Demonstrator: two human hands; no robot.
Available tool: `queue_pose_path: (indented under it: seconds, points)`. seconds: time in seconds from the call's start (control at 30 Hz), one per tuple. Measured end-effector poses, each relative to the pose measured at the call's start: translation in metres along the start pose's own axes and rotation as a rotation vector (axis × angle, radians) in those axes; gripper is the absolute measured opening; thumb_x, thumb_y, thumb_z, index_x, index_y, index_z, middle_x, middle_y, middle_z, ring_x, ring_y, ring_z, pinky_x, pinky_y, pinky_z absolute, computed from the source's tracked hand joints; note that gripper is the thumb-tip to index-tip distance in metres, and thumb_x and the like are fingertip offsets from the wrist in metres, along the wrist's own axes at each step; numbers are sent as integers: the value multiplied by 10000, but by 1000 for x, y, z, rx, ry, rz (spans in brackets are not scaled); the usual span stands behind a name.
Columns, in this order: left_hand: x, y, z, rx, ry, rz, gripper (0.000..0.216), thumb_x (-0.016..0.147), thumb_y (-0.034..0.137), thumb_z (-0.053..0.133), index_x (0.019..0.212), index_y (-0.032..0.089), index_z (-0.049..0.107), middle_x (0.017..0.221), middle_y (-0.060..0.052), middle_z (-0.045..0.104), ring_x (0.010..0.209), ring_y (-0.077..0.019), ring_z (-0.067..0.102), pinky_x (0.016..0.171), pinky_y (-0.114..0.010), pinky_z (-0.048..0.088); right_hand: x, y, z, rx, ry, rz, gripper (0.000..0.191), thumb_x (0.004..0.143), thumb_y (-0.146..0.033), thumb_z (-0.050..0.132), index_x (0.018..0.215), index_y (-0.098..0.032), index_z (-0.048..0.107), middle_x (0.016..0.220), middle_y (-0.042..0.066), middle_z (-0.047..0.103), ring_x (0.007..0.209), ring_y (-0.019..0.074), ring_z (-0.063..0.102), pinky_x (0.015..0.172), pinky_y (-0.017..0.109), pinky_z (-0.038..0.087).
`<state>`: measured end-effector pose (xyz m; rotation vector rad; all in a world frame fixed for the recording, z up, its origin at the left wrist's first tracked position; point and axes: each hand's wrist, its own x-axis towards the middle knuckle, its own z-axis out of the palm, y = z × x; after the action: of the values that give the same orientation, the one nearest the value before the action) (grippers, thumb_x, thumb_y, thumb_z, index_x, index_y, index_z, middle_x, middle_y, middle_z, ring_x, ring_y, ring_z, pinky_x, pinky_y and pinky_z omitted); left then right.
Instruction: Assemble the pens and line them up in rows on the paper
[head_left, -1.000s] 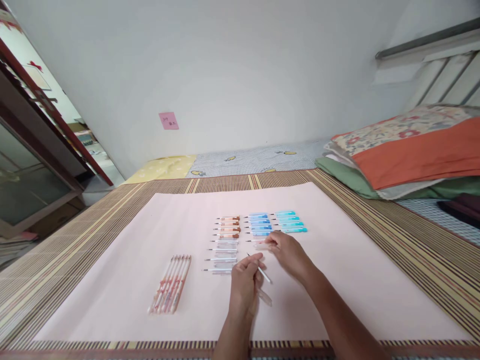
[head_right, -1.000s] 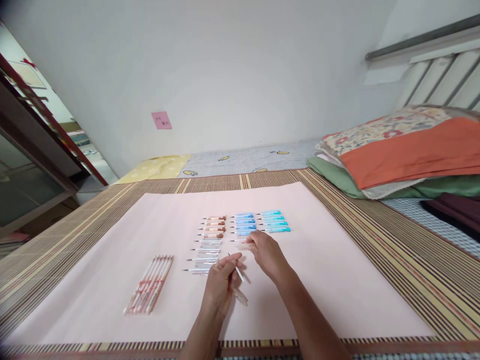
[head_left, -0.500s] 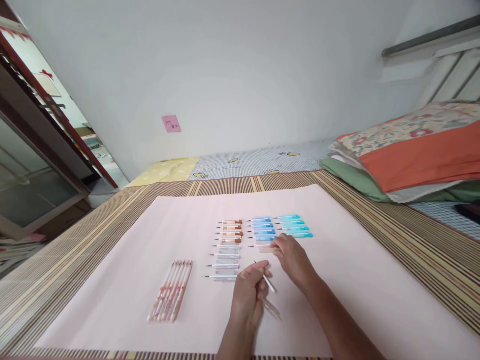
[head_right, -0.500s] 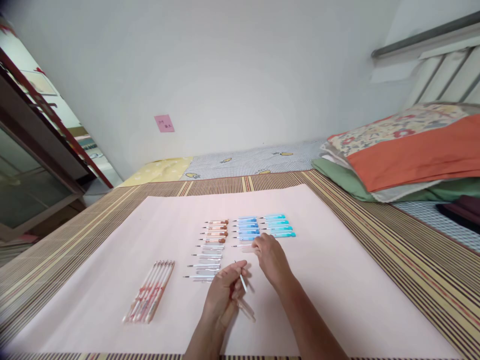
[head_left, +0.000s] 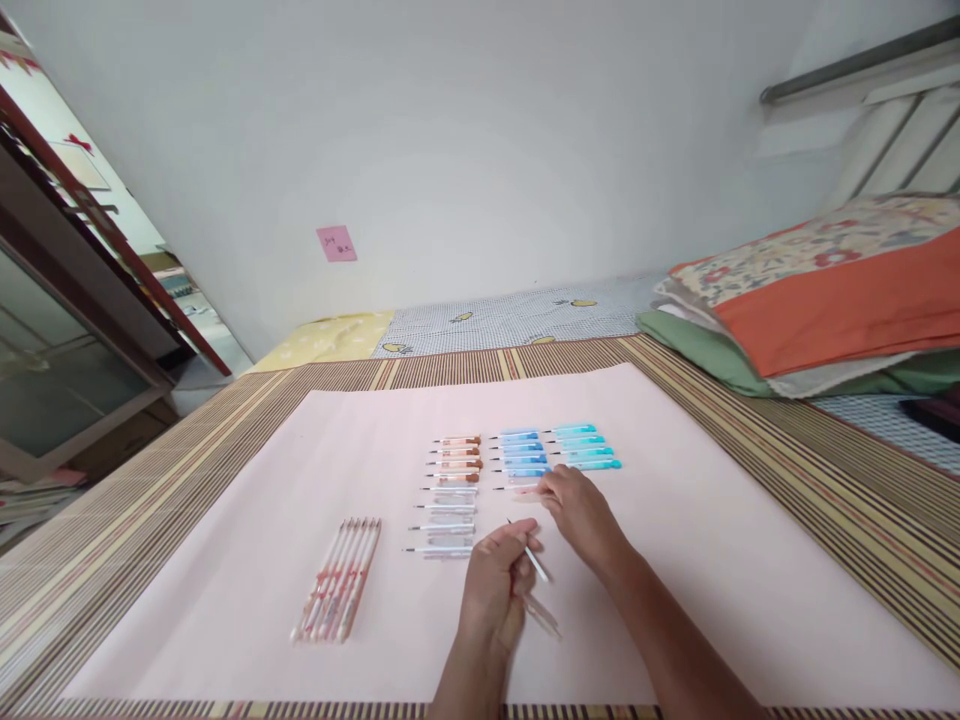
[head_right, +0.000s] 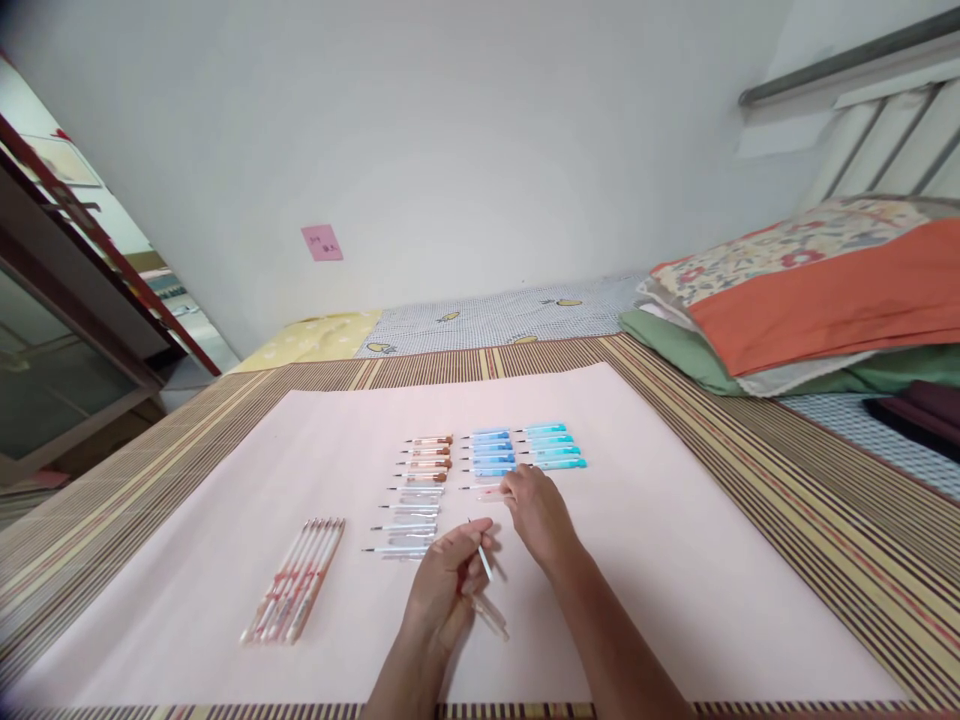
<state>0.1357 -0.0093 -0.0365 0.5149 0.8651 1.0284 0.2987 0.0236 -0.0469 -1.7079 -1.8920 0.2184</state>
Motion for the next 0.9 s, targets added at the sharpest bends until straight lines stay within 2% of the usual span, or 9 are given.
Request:
queue_pose_path:
  seconds: [0.23,0.9]
  points:
    - [-2,1,0,-7,-2,-8,453,497,328,910,840,61,783,677,-76,672,441,-21,345,428,-201,135,0,3,6,-26,11,-8,190,874,-47,526,799,-205,600,895,44,621,879,211,545,765,293,382]
    - [1,0,-3,-2,-1,18,435,523,314,894,862,71,768,690,-67,659,441,-22,326,433,-217,131,-1,-3,1,-75,32,-7,159,860,-67,542,816,-205,609,909,69,645,873,227,562,774,316,393]
